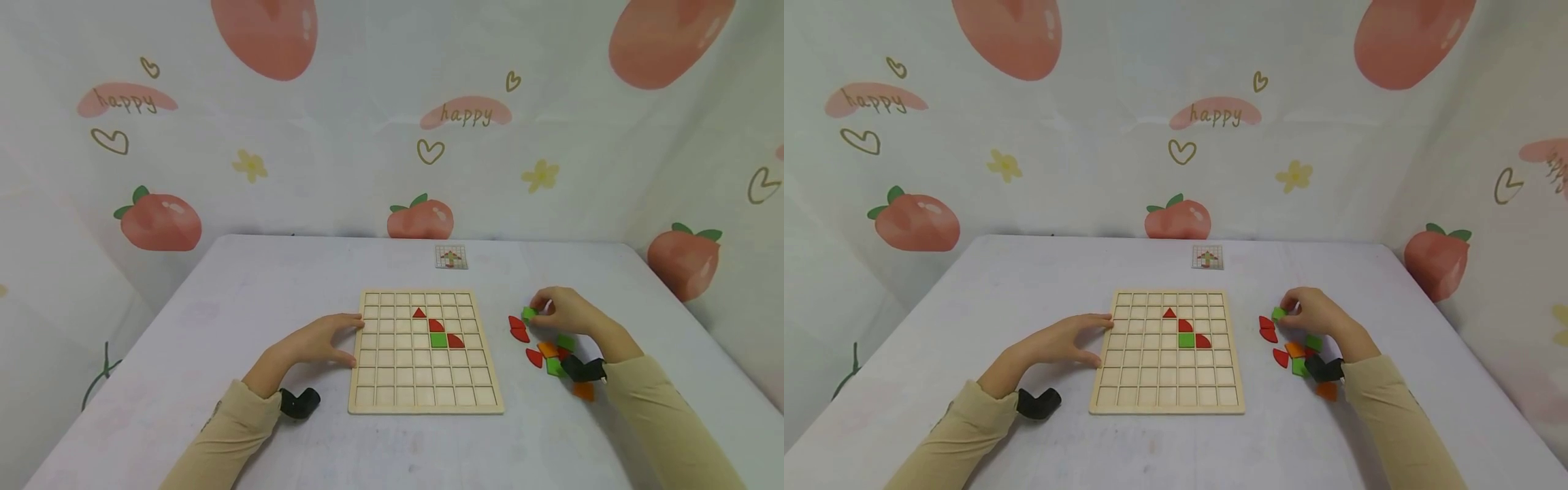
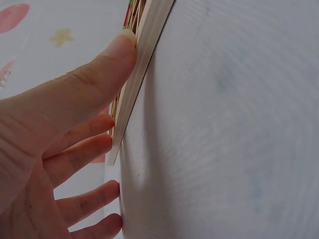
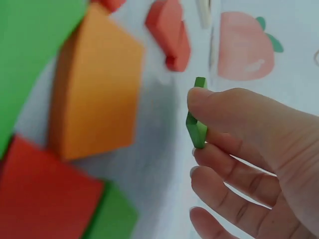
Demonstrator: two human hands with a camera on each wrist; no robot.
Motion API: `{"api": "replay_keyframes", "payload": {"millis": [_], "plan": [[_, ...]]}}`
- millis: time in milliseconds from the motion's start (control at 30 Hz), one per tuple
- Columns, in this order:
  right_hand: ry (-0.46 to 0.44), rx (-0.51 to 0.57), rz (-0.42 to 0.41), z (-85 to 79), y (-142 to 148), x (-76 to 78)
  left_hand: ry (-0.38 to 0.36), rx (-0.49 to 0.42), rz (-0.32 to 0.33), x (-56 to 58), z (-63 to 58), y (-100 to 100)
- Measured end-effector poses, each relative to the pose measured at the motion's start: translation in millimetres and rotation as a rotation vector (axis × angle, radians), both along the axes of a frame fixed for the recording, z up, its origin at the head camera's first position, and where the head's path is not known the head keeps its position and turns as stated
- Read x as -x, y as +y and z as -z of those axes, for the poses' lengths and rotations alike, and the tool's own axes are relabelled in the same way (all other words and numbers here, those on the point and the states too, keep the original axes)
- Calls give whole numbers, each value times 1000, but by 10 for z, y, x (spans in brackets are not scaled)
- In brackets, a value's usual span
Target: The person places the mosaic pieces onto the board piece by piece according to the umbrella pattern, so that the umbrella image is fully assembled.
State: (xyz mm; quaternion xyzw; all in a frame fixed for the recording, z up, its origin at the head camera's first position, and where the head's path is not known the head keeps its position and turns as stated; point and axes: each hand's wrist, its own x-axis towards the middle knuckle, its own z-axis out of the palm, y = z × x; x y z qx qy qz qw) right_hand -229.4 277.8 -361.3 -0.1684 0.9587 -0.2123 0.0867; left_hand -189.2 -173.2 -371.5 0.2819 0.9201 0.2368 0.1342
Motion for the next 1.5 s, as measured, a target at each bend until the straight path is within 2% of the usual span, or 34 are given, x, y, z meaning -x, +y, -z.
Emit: {"api": "replay_keyframes", "payload": {"millis": [233, 500, 800, 1100, 1267, 1500], "plan": [[56, 12, -54, -129, -232, -44, -6, -3, -5, -6, -1, -9], [71, 30, -142, -196, -607, -76, -16, -10, -11, -8, 15, -4], [89, 53, -235, -160, -985, -93, -6, -3, -10, -14, 7, -8], [96, 87, -320, -107, -1200, -99, 6, -8, 6, -4, 5, -6], [96, 94, -338, -86, -1294, -79, 7, -2, 2, -3, -3, 0], [68, 68, -328, -78, -1431, -62, -28, -17, -23, -13, 3, -3]]}}
